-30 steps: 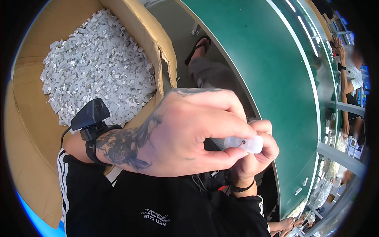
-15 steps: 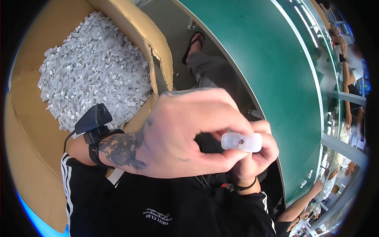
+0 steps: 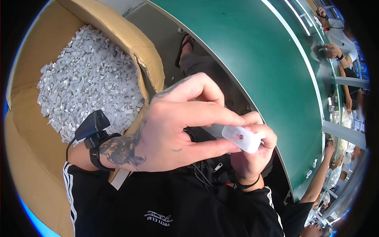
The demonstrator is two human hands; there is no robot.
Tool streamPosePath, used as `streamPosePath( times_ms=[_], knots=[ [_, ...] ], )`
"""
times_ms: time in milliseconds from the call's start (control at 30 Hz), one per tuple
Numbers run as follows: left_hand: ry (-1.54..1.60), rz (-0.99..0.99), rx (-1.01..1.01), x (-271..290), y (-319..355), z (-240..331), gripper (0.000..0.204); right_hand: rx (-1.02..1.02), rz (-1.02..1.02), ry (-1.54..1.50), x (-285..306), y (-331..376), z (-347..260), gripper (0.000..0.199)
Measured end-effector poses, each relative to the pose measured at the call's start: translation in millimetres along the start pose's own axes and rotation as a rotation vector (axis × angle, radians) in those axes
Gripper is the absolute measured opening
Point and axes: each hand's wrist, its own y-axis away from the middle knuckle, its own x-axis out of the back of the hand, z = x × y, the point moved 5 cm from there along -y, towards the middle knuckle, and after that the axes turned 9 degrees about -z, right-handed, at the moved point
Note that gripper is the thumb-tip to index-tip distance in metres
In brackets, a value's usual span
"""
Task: Assembling components of a personal care or hygiene product, specifically inserting small metal parts into plastic housings.
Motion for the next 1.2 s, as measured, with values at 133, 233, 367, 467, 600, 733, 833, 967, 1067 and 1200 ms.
streamPosePath(
  times_ms=[133, 233, 367, 467, 600, 733, 833, 967, 1067, 1200],
  knots=[
    [-0.02, 0.03, -0.052, -5.4, -3.0, 5.3, 0.036, -0.057, 0.048, -0.037, 7.9, 5.4, 0.9, 0.018],
    [-0.057, 0.058, -0.077, -6.9, -2.7, 6.5, 0.035, -0.038, 0.033, 0.01, 6.9, 7.7, -0.3, 0.017],
    [-0.015, 0.064, -0.1, -10.5, -5.8, 8.8, 0.035, -0.091, 0.04, 0.063, 8.3, 12.1, -0.6, 0.015],
    [0.034, 0.052, -0.058, -13.6, -4.0, 4.4, 0.033, -0.072, -0.012, 0.063, 8.8, 13.3, 3.6, 0.013],
    [0.075, 0.022, -0.001, -14.7, -3.3, 3.1, 0.032, -0.025, -0.012, -0.004, 8.6, 10.7, 4.8, 0.011],
    [0.088, 0.015, -0.009, -15.2, -3.4, -0.6, 0.032, -0.037, -0.014, -0.028, 6.1, 11.8, 7.1, 0.012],
    [0.085, 0.026, -0.017, -15.2, -3.6, -0.4, 0.032, -0.076, 0.006, -0.122, 1.7, 11.4, 10.5, 0.012],
    [0.09, 0.031, -0.008, -15.0, -2.6, -1.6, 0.032, -0.105, -0.003, -0.086, 3.4, 13.1, 12.1, 0.012],
    [0.114, 0.024, 0.022, -15.1, -3.3, -1.3, 0.032, -0.126, 0.021, -0.139, 0.5, 11.8, 10.6, 0.012],
    [0.092, 0.021, 0.026, -15.6, -4.8, -1.2, 0.031, -0.124, -0.02, -0.158, 1.1, 12.2, 10.9, 0.017]
  ],
)
